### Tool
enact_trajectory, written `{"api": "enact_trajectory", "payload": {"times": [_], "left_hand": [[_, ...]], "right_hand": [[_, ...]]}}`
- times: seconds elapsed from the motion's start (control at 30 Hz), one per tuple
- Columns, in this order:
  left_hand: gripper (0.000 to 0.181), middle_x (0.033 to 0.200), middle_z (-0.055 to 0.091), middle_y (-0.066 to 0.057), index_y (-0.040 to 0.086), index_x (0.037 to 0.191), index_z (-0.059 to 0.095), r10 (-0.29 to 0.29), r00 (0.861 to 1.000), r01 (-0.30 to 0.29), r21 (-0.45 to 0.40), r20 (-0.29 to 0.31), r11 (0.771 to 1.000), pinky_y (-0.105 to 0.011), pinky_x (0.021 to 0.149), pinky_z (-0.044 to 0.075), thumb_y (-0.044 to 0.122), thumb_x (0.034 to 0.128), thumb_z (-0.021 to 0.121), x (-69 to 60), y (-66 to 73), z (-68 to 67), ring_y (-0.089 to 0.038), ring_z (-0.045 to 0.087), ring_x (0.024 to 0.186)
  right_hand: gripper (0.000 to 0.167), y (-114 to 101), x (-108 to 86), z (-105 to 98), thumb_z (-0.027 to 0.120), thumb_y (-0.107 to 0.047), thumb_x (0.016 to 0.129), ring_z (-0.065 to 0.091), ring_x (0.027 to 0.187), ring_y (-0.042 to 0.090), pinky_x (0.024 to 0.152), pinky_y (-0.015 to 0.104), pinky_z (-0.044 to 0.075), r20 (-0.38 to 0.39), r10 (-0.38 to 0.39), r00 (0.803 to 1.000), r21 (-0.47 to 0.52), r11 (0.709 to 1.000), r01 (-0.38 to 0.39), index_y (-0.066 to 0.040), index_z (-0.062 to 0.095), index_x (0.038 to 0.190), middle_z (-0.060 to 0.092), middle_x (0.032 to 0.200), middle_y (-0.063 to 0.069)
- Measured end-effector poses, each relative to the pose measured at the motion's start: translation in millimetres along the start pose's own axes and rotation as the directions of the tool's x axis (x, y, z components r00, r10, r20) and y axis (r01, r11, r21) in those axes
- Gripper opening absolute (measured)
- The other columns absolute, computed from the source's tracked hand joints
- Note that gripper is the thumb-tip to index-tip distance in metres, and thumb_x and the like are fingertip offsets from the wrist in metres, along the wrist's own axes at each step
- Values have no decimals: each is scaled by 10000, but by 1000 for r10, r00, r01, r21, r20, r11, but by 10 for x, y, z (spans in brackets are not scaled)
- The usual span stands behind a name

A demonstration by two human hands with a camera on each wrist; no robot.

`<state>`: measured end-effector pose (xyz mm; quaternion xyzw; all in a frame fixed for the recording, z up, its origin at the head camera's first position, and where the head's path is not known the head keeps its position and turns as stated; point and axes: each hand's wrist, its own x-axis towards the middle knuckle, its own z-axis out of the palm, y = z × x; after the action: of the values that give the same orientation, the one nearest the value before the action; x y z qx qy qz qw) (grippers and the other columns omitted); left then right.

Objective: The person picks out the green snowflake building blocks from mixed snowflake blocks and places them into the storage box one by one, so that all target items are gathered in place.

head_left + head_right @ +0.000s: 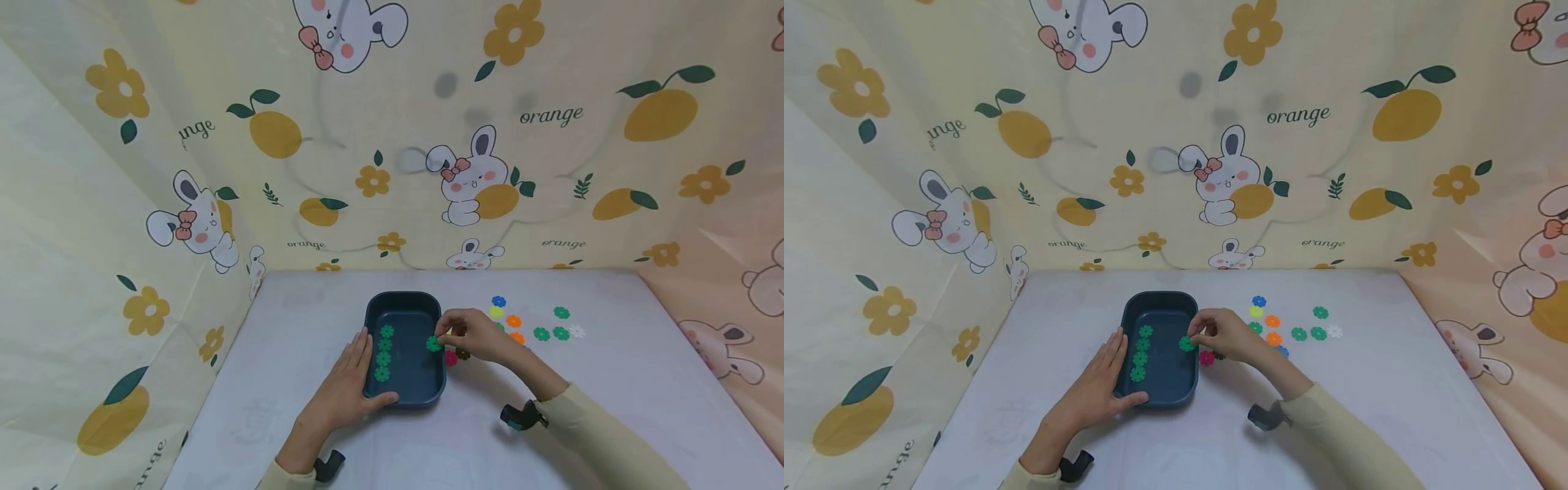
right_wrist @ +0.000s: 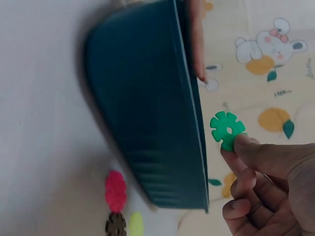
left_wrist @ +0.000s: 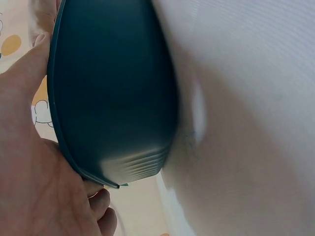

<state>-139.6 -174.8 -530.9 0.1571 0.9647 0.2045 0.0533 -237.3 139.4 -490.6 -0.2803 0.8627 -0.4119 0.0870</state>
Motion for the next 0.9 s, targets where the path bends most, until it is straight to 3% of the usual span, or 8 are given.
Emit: {"api": "enact_trajectory", "payload": {"times": [0.53, 0.9], "left_hand": [[1233, 1816, -24, -62, 52, 1726, 87, 10, 1000, -10, 3, 13, 1000, -503, 1347, 149, 773, 915, 672, -5, 3, -17, -237, 12, 1676], [1222, 1816, -34, -64, 51, 1726, 80, 21, 1000, -21, 3, 15, 1000, -501, 1347, 154, 774, 927, 656, -9, -5, -22, -230, -3, 1675]], "right_hand": [[82, -130, 318, 262, 801, -94, 980, 666, 871, 103, 811, 258, 615, 143, -78, 987, 8, 997, 78, -160, 763, 1009, 746, 985, -80], [66, -167, 530, 411, 794, -86, 986, 672, 856, 66, 797, 236, 608, 226, -119, 967, -59, 989, 136, -146, 767, 991, 742, 976, -90]]}}
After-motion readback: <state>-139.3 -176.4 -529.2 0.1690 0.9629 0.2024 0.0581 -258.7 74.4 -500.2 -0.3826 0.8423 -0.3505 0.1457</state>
